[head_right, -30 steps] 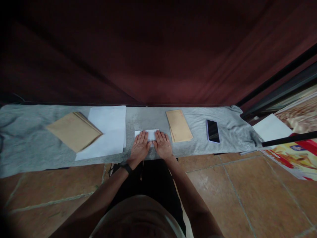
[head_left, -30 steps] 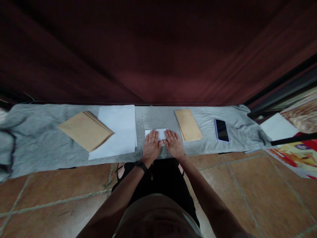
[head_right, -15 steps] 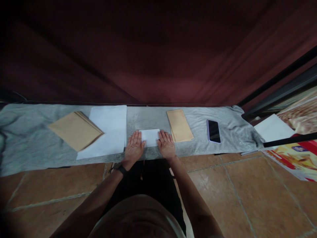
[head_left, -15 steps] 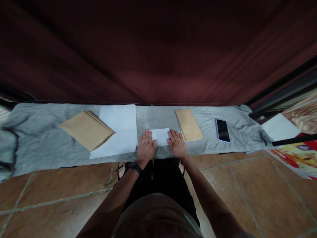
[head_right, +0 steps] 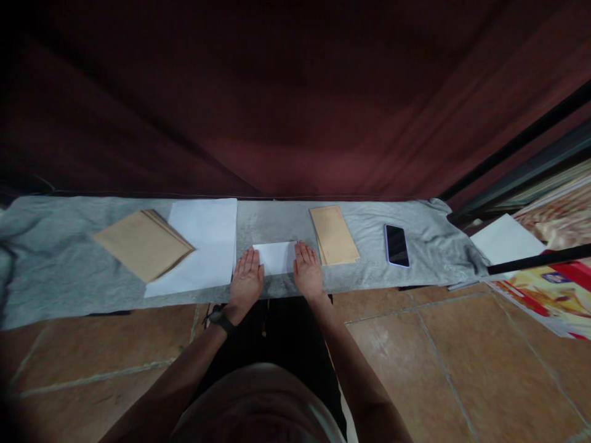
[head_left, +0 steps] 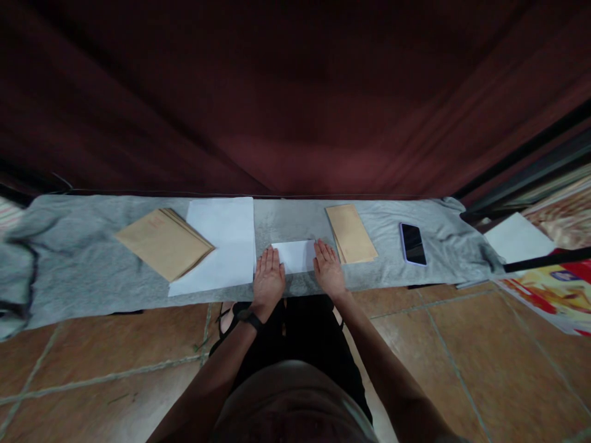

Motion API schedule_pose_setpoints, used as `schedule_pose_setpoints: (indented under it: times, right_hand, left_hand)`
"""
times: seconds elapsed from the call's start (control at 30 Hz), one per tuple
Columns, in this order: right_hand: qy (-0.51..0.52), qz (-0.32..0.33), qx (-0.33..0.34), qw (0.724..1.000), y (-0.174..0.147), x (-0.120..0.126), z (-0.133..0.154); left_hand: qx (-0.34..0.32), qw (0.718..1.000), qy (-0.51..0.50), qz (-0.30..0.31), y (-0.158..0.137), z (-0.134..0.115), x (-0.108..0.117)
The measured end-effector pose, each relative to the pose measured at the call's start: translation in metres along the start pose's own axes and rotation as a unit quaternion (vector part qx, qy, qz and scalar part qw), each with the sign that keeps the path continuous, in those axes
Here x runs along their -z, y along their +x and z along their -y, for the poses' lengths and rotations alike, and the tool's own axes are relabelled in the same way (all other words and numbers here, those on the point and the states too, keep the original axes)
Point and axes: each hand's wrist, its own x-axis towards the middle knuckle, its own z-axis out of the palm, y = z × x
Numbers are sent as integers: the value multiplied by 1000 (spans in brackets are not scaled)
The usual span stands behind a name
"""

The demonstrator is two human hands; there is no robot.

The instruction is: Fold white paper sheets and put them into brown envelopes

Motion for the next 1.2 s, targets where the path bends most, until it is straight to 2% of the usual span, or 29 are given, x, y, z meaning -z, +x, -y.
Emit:
schedule_pose_setpoints:
  times: [0.2,0.5,0.6,0.7,0.77,0.9,1.2]
  right_hand:
    - [3,22,76,997,-10,-15,23]
    - [-17,10,46,999,-13,-14,7]
    - [-16,8,43,999,-12,-13,6]
    - [-24,6,40,999,-9,-14,9]
    - [-35,10,39,999,-5,-14,11]
    - [-55,19,39,998,3,-13,12]
    - [-36,-1,18,999,13,-18,1]
  left_hand:
    - [3,1000,-2,-4,-2,-1,3]
    - [7,1000,-4,-17,-5,-1,7]
    - [-33,999,0,-2,-8,-8,7]
    - [-97,994,-5,44,-9,-22,5]
    - [-113,991,-1,68,-9,-32,2]
    - [-92,992,20,84,-5,-39,-2]
    - [-31,998,15,45,2,-15,-4]
